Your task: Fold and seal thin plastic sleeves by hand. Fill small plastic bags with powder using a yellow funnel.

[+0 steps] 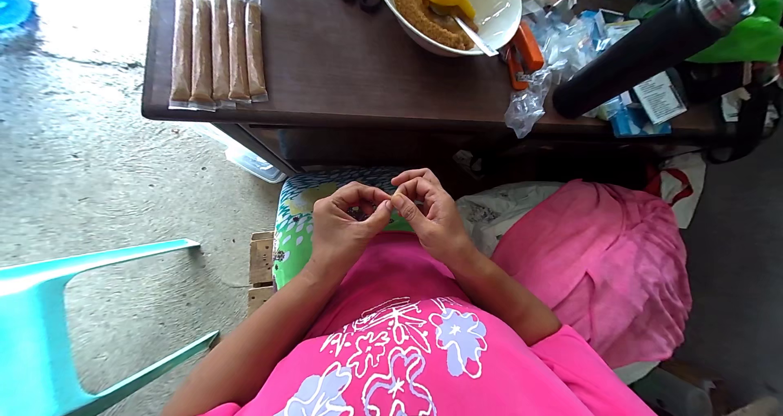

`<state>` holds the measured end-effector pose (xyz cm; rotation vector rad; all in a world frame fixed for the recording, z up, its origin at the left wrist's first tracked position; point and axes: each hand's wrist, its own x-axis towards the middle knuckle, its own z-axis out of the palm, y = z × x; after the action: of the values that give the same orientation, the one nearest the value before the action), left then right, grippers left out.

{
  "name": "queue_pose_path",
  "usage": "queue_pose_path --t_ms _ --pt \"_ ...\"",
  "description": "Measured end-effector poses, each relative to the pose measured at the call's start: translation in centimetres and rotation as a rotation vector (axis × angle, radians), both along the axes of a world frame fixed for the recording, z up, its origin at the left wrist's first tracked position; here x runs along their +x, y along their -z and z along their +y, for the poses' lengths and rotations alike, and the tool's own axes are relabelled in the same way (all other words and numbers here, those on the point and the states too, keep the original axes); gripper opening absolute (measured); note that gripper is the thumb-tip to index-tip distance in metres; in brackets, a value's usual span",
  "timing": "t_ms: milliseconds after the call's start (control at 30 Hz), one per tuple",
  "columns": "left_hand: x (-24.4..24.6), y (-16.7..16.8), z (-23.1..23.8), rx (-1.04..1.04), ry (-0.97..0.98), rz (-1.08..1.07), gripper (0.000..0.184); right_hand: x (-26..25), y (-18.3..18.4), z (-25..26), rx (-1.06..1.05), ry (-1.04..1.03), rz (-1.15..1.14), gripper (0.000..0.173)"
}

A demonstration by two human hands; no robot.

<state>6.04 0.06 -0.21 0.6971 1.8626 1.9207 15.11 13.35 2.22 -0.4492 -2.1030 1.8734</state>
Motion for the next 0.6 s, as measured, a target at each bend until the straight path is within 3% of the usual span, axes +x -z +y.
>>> queue_pose_path --t_ms 600 --pt "0.30 -0.30 0.13 0.074 0.058 -0.265 0.017 0.42 0.08 0.38 0.009 -0.049 0.014 0.011"
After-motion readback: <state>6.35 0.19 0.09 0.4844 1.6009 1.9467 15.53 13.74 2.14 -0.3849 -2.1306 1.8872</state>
